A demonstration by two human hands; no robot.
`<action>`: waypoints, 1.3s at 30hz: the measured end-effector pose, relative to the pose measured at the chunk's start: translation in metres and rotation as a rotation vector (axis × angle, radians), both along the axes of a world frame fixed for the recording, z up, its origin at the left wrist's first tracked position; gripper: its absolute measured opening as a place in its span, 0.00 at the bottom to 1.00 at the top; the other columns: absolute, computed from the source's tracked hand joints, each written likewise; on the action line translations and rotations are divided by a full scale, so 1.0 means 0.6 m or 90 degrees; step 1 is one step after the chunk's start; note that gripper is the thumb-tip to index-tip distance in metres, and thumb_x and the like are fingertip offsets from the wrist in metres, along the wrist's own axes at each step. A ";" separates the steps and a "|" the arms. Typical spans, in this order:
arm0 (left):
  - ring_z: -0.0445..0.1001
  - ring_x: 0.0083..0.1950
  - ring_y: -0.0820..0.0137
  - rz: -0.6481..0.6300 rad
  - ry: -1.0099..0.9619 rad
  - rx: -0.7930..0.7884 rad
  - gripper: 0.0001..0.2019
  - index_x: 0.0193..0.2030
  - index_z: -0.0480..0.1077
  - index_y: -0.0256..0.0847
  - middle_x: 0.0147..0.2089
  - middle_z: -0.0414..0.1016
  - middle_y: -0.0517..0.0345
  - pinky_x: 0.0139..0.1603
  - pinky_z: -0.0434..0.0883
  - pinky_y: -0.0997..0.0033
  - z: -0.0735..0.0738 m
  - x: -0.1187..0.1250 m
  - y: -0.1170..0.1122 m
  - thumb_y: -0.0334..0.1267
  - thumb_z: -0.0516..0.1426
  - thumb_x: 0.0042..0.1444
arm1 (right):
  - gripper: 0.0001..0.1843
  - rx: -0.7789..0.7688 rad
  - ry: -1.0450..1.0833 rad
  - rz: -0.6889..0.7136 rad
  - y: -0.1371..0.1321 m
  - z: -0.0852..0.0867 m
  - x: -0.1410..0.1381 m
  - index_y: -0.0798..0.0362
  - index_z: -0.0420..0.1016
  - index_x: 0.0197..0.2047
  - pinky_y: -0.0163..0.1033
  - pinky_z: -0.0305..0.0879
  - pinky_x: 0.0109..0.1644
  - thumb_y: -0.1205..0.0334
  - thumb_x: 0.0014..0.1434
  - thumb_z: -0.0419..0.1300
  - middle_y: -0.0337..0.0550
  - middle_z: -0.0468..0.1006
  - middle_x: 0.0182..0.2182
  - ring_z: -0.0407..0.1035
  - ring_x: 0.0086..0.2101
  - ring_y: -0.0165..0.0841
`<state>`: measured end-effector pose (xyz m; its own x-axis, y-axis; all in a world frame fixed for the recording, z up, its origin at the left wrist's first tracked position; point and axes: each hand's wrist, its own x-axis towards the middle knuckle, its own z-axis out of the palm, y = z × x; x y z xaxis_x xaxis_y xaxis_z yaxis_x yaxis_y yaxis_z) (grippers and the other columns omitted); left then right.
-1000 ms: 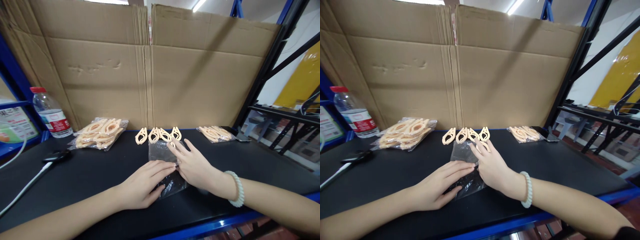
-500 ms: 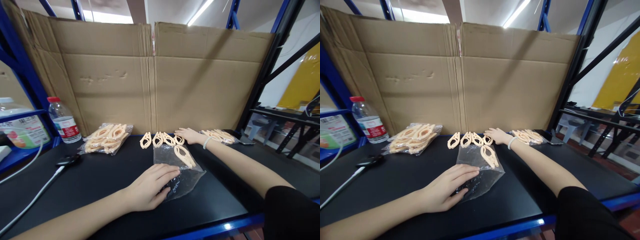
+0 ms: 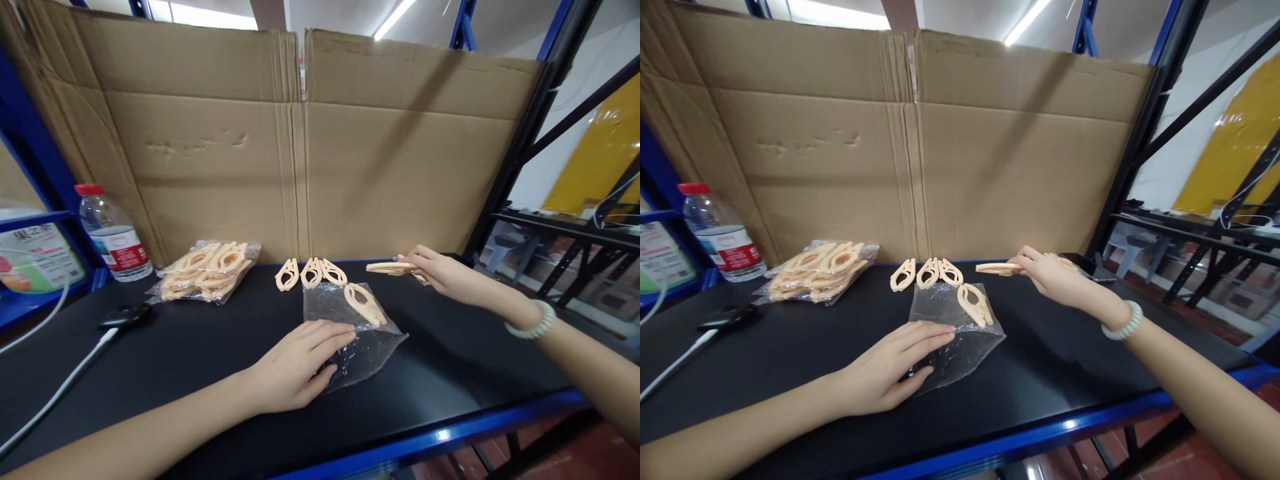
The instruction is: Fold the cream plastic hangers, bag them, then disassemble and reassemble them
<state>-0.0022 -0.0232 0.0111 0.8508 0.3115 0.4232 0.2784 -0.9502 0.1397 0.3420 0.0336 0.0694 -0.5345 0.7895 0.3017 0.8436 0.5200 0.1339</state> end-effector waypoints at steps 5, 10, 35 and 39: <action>0.66 0.63 0.60 0.005 0.004 -0.008 0.27 0.66 0.54 0.42 0.63 0.66 0.46 0.61 0.67 0.54 -0.001 0.002 0.001 0.27 0.51 0.60 | 0.12 0.110 0.135 0.161 -0.130 0.034 -0.060 0.52 0.66 0.52 0.38 0.69 0.43 0.64 0.68 0.47 0.48 0.75 0.41 0.72 0.40 0.35; 0.66 0.63 0.59 0.019 -0.010 -0.015 0.26 0.65 0.55 0.41 0.63 0.65 0.44 0.62 0.67 0.54 -0.005 0.002 0.003 0.27 0.52 0.60 | 0.11 0.150 0.065 0.284 -0.203 0.029 -0.125 0.51 0.69 0.46 0.35 0.69 0.37 0.67 0.68 0.47 0.44 0.78 0.36 0.73 0.33 0.31; 0.63 0.65 0.58 0.035 -0.072 0.006 0.31 0.67 0.52 0.42 0.65 0.63 0.43 0.63 0.67 0.52 -0.019 -0.001 0.006 0.27 0.55 0.57 | 0.11 0.143 -0.119 0.252 -0.138 -0.087 -0.231 0.62 0.74 0.44 0.41 0.71 0.44 0.73 0.60 0.52 0.52 0.80 0.38 0.74 0.39 0.37; 0.65 0.64 0.59 0.054 -0.044 -0.009 0.29 0.66 0.54 0.41 0.64 0.65 0.43 0.62 0.67 0.54 -0.015 -0.001 0.005 0.27 0.54 0.57 | 0.09 0.144 0.006 0.226 -0.093 -0.025 -0.203 0.56 0.74 0.33 0.37 0.65 0.31 0.70 0.59 0.52 0.43 0.76 0.27 0.69 0.27 0.33</action>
<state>-0.0027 -0.0203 0.0019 0.7902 0.3877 0.4747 0.3469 -0.9214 0.1751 0.2204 -0.0224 0.0542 -0.7580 0.4699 0.4525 0.6187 0.7376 0.2704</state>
